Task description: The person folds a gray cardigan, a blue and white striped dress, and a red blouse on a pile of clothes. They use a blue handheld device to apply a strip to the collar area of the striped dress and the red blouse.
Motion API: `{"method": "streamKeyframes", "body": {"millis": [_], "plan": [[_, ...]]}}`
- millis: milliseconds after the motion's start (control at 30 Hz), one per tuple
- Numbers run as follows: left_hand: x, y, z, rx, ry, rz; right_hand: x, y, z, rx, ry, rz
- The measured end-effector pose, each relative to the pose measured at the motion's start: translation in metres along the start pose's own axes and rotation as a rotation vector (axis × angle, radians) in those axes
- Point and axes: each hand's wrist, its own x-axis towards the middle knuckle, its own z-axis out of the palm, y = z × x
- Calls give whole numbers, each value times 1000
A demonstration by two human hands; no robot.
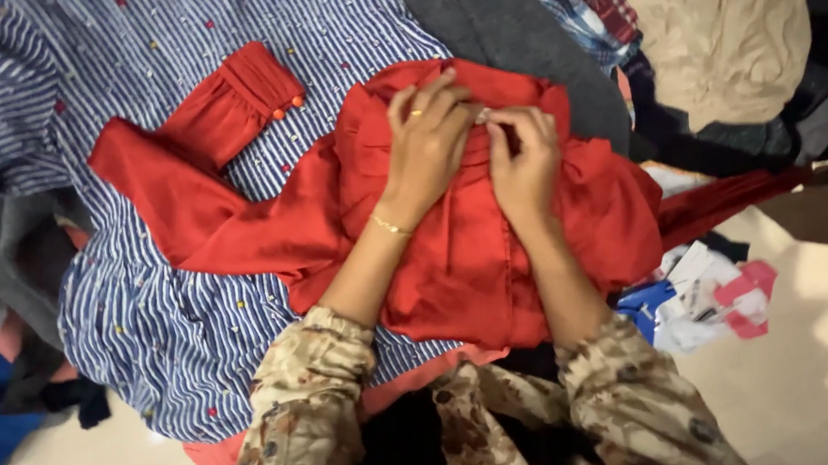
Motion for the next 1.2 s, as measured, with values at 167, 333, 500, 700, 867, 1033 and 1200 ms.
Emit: {"method": "streamKeyframes", "body": {"millis": [167,333,500,700,867,1033,1200], "plan": [[-2,-6,27,227,-196,-88,-14,32,24,6,44,84],[-1,1,20,310,-265,-131,-14,28,22,9,29,115],[3,3,16,332,-250,-158,-13,33,22,16,11,94],[10,3,4,190,-280,-190,-12,0,-7,220,17,94],[10,8,-7,163,-350,-188,-104,-24,-78,170,107,185],[6,4,-2,171,-325,-162,-172,68,-162,-83,345,280],[5,1,-2,62,-299,-143,-252,222,-243,-317,420,890]]}}
